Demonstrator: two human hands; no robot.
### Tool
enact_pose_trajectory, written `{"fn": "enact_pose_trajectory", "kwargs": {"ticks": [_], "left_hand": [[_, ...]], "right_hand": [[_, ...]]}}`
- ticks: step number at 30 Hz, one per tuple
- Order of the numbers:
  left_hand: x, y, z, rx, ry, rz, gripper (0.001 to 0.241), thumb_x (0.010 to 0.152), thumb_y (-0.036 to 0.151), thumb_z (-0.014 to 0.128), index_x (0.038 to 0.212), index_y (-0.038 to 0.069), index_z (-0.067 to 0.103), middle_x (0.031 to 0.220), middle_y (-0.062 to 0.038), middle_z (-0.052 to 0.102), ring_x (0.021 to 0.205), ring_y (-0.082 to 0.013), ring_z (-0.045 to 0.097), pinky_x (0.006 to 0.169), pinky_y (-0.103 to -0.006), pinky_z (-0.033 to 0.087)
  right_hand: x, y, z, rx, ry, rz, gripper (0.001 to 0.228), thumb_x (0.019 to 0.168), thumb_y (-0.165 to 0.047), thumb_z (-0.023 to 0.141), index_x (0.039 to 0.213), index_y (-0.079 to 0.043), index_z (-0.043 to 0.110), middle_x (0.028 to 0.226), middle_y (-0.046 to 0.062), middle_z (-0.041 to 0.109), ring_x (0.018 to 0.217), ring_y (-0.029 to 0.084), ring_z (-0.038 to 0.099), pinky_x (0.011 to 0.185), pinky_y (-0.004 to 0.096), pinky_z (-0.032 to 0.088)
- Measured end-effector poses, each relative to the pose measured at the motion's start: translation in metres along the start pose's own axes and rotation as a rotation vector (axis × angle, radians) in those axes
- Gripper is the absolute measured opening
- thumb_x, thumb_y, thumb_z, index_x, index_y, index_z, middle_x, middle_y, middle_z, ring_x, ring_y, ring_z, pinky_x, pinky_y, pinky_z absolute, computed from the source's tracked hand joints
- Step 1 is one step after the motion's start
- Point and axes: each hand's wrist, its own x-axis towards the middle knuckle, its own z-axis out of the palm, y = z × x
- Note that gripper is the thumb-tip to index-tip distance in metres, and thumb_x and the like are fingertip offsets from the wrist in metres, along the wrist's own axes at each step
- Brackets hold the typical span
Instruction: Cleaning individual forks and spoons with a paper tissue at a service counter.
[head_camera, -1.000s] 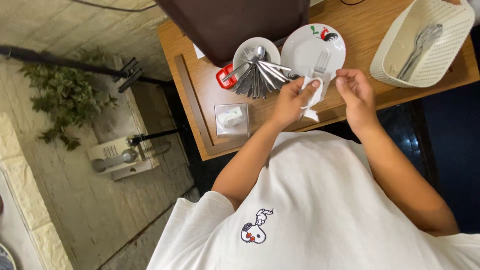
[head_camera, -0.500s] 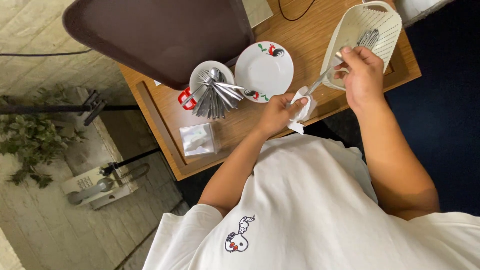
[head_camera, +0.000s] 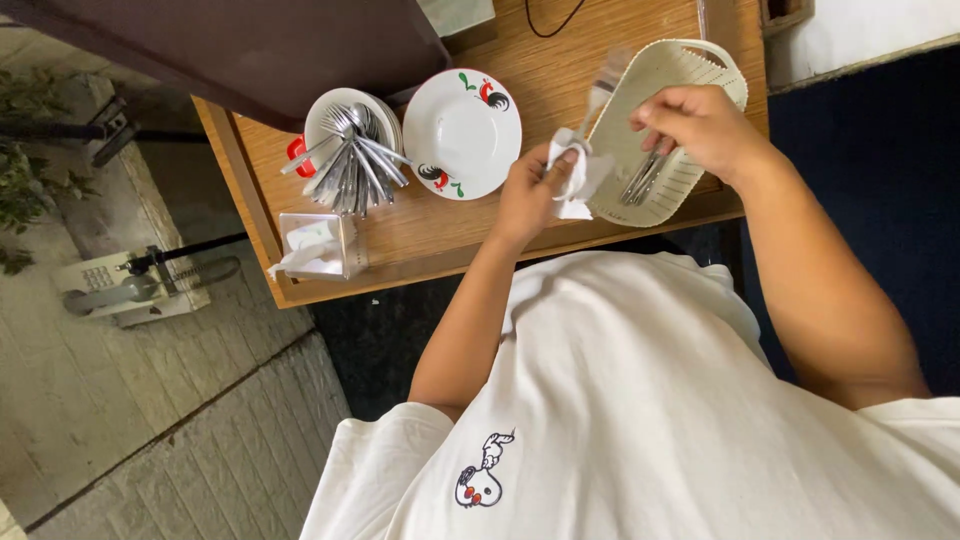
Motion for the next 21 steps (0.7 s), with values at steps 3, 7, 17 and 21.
{"fn": "enact_pose_trajectory", "kwargs": {"ticks": [3, 7, 17, 21], "left_hand": [[0.001, -0.014, -0.011, -0.069, 0.153, 0.044, 0.026, 0.105, 0.024, 0.063, 0.113, 0.0, 0.072, 0.088, 0.0, 0.067, 0.074, -0.0076, 0.057, 0.064, -0.0262, 0.047], [-0.01, -0.027, -0.023, -0.113, 0.239, 0.063, 0.024, 0.105, 0.022, 0.064, 0.112, 0.0, 0.071, 0.088, -0.001, 0.069, 0.075, -0.0083, 0.059, 0.066, -0.027, 0.048], [-0.039, -0.029, -0.028, -0.157, 0.369, 0.005, 0.024, 0.104, 0.022, 0.064, 0.114, 0.0, 0.072, 0.094, 0.0, 0.071, 0.082, -0.0069, 0.061, 0.073, -0.0249, 0.051], [-0.044, -0.037, -0.036, -0.119, 0.369, 0.034, 0.025, 0.105, 0.021, 0.064, 0.116, 0.0, 0.072, 0.098, 0.0, 0.071, 0.086, -0.006, 0.061, 0.076, -0.024, 0.05]], "right_hand": [[0.041, 0.063, 0.005, -0.467, -0.027, 0.073, 0.052, 0.087, -0.02, 0.078, 0.128, 0.005, 0.058, 0.12, 0.026, 0.058, 0.1, 0.035, 0.06, 0.086, 0.043, 0.05], [0.06, 0.107, 0.038, -0.845, -0.052, 0.068, 0.078, 0.075, -0.012, 0.083, 0.141, 0.008, 0.045, 0.143, 0.034, 0.039, 0.119, 0.052, 0.05, 0.096, 0.051, 0.049], [0.039, 0.111, 0.079, -0.998, -0.217, -0.071, 0.067, 0.076, -0.002, 0.075, 0.14, -0.007, 0.056, 0.134, 0.03, 0.044, 0.116, 0.052, 0.052, 0.098, 0.053, 0.05], [0.041, 0.129, 0.077, -0.951, -0.17, -0.271, 0.035, 0.085, -0.003, 0.072, 0.12, -0.008, 0.073, 0.12, 0.029, 0.059, 0.105, 0.047, 0.063, 0.092, 0.051, 0.053]]}}
